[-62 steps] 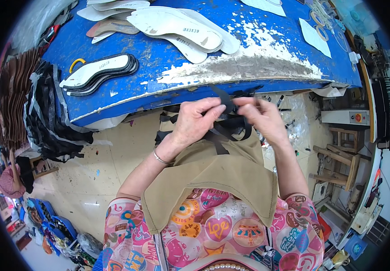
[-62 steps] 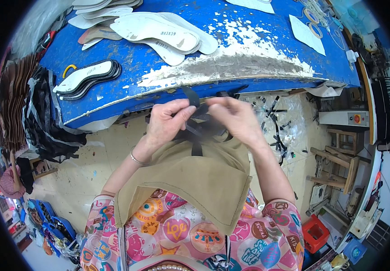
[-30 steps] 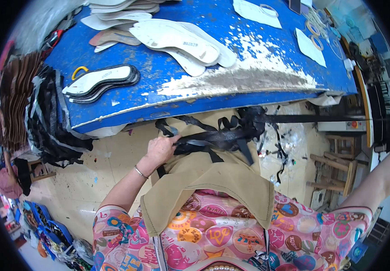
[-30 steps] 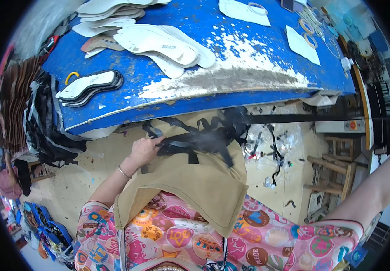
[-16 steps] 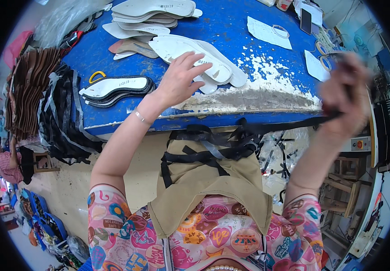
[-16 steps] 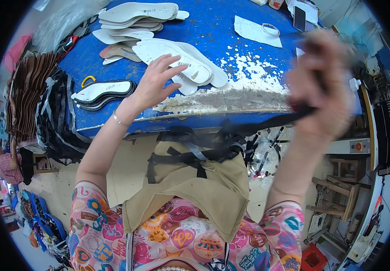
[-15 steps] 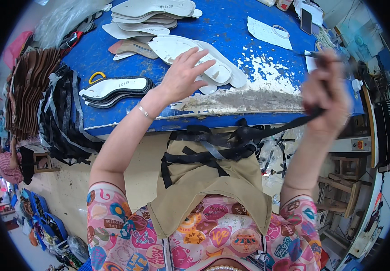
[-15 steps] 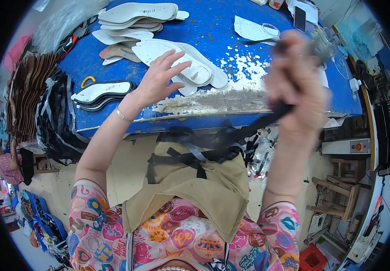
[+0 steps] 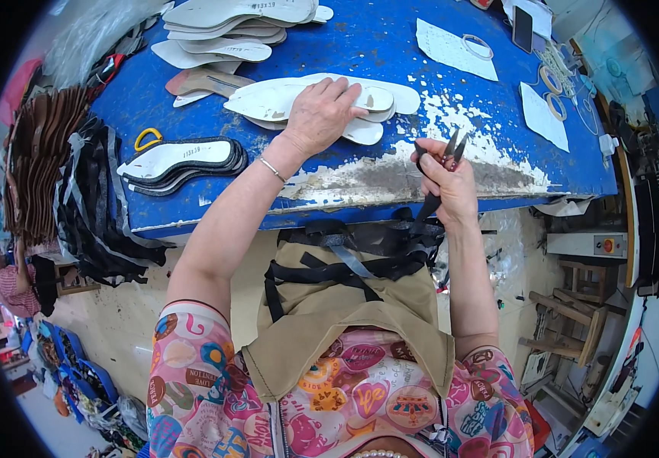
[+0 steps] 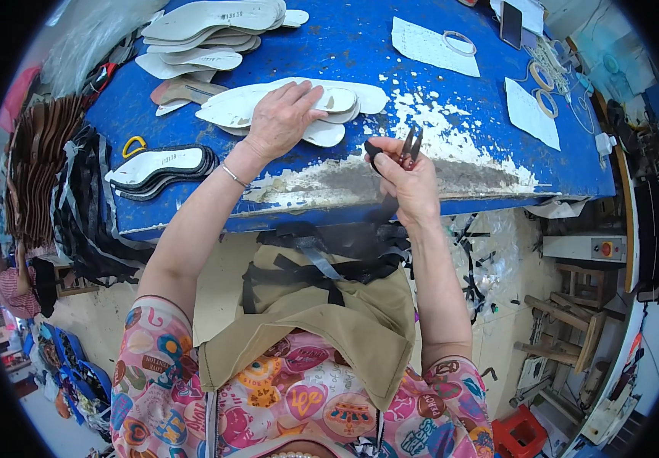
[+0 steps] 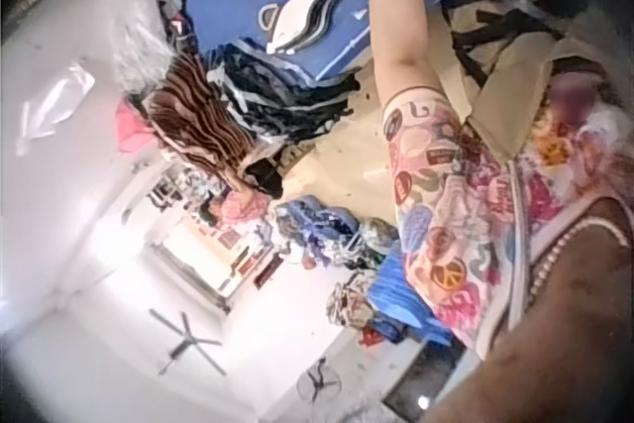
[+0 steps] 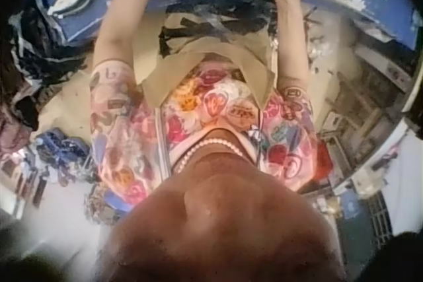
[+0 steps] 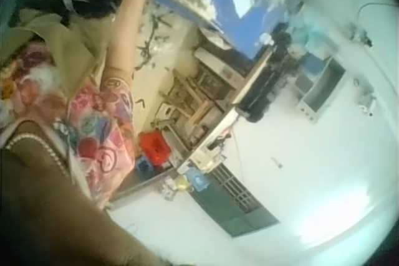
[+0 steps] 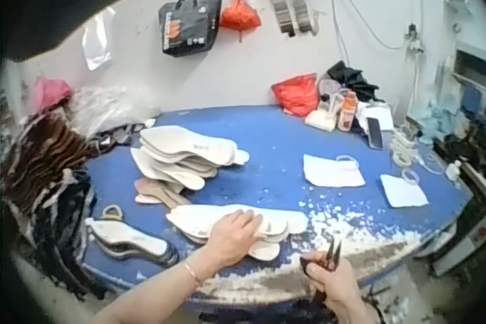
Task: The person wraps tape strips along the edges of shoe insoles by hand, trims the excess tape with snips, and presses the borders firmly to secure them.
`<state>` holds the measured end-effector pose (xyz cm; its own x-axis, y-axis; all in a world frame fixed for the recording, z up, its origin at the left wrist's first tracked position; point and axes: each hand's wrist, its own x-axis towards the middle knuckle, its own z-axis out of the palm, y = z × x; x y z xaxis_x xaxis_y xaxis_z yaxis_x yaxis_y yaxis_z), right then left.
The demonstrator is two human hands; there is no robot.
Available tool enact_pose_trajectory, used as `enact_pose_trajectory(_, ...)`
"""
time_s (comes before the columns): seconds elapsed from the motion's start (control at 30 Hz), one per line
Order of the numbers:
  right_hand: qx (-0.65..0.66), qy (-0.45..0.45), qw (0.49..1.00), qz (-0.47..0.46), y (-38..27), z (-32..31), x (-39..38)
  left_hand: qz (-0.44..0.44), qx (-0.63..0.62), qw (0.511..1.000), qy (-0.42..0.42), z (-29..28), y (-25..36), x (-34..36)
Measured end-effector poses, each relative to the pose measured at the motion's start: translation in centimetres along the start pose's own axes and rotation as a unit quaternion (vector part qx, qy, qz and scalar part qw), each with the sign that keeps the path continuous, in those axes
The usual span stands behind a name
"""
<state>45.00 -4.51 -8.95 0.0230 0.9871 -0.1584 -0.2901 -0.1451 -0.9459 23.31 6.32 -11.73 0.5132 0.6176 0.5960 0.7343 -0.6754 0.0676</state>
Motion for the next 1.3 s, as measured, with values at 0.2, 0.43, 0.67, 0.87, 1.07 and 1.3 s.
enact_pose_trajectory(0.2, -0.151, 0.049, 0.967, -0.199, 3.2, 2.9, 3.1, -0.007, -0.016, 1.000, -0.016, 0.0, -0.3, 0.7)
enact_pose_trajectory(0.43, -0.337, 0.076, 0.904, -0.253, 5.1, 4.6, 3.3, 0.015, -0.012, 0.994, -0.106, -0.2, -0.8, 2.2)
enact_pose_trajectory(0.67, -0.411, 0.101, 0.850, -0.313, 6.6, 3.7, 3.2, 0.042, 0.020, 0.983, -0.176, -0.2, -0.7, 3.6)
enact_pose_trajectory(0.87, -0.460, 0.087, 0.845, -0.257, 5.5, 4.2, 2.4, 0.054, 0.035, 0.986, -0.151, 0.2, -1.1, 3.9)
enact_pose_trajectory(1.07, -0.507, 0.082, 0.823, -0.242, 5.3, 4.3, 1.7, 0.020, 0.041, 0.984, -0.173, 0.0, -0.8, 3.9)
enact_pose_trajectory(1.3, -0.462, 0.075, 0.845, -0.258, 6.4, 3.1, -2.2, -0.052, 0.013, 0.990, -0.128, -1.7, -3.7, 4.7)
